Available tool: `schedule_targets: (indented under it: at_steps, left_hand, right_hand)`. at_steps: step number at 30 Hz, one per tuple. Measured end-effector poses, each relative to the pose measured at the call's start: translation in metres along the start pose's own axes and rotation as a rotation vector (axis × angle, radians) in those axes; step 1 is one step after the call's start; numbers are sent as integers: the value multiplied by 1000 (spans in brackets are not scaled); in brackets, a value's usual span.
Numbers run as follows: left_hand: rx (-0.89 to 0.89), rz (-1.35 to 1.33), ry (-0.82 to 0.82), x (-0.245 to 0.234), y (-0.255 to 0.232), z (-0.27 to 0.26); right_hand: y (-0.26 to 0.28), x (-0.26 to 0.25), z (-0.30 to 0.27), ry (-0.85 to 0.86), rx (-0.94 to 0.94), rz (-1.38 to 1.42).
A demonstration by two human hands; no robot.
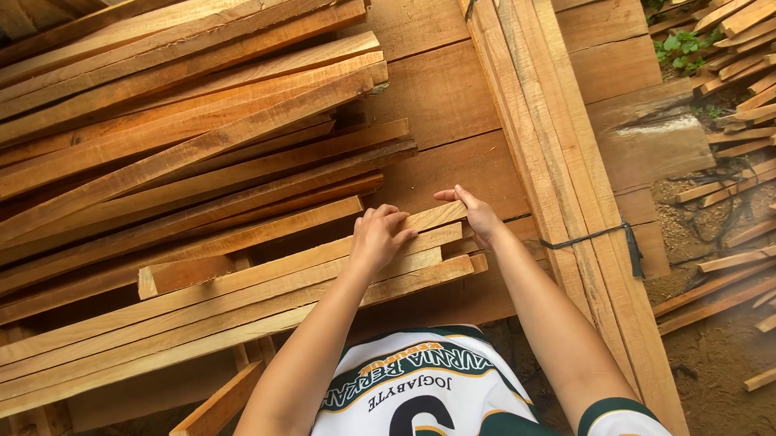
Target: Arranging and aligning thin wooden planks on a rack.
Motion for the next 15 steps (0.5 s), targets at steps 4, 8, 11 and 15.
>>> schedule_targets:
  at_steps: [4,8,11,15]
  left_hand:
    - [-1,35,-9,6,-8,1]
    - [8,15,1,1,-8,-5]
    - [37,2,-7,1,-11,-6]
    - [57,23,-18,-1,-12,-10]
  right_hand:
    - [6,3,-4,-31,-22,24]
    - [-7,4,4,-91,-170,-149]
    - [-15,-4,13,-153,-239,-241]
    - [-22,-6,21,-214,-213,-383]
Point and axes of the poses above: each hand's wrist, its own z-axis towards the middle knuckle, its own x-axis out of the palm, y = z × x, the point moved 3 cm from there along z, towards the middle knuckle, and after that the axes turned 8 degrees about -x, right-handed, at the moved point
